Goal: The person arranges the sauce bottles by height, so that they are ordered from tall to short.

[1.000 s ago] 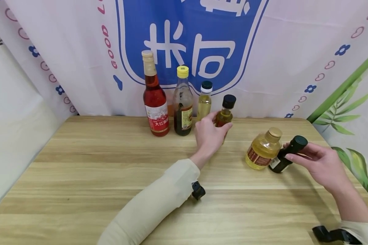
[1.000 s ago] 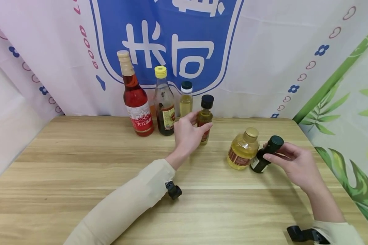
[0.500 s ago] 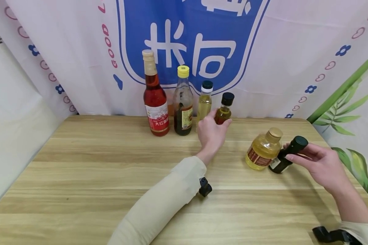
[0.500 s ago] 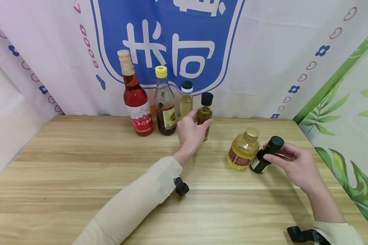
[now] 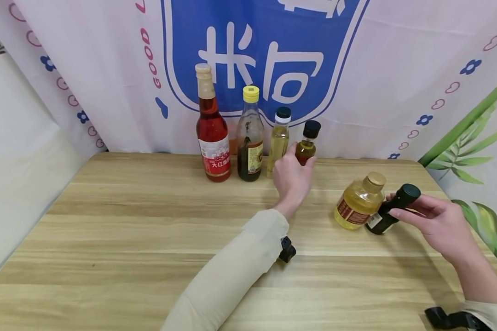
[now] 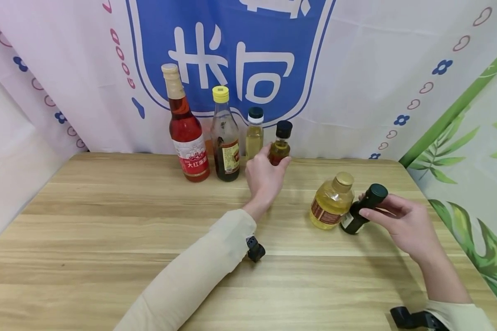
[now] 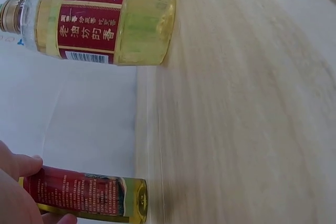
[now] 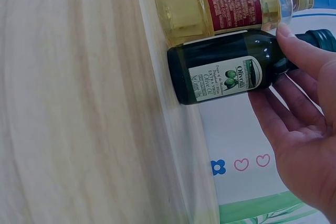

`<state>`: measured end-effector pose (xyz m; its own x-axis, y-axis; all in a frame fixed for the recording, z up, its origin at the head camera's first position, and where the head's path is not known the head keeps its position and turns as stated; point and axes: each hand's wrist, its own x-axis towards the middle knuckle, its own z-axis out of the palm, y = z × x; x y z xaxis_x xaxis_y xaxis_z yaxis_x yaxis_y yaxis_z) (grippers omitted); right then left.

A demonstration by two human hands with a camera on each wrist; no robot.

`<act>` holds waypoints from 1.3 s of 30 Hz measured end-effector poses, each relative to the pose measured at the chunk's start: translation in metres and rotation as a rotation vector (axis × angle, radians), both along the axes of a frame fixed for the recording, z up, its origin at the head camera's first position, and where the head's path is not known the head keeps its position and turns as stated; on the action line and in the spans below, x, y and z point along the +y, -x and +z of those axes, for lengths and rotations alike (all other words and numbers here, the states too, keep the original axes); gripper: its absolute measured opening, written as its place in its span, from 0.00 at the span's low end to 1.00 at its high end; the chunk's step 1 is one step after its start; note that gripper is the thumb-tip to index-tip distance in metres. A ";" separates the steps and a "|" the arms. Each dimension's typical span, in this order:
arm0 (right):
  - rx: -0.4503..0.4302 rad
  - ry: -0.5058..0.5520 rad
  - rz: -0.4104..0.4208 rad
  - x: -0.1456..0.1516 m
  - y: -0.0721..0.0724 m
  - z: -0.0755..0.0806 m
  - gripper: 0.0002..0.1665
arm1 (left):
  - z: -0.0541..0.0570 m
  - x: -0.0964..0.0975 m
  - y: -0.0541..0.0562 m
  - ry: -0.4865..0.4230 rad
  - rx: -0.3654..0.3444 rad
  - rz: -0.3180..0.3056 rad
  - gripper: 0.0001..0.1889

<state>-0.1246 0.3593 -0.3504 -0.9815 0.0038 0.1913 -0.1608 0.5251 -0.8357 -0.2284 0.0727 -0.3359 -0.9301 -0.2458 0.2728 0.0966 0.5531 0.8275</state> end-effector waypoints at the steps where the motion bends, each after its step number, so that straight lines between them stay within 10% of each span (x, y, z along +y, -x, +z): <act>1: 0.001 -0.002 -0.002 0.000 0.000 0.000 0.24 | 0.000 0.000 0.000 -0.011 -0.003 0.001 0.30; 39: -0.009 -0.004 0.004 0.002 0.000 0.000 0.24 | -0.002 -0.003 0.003 -0.056 0.049 -0.001 0.31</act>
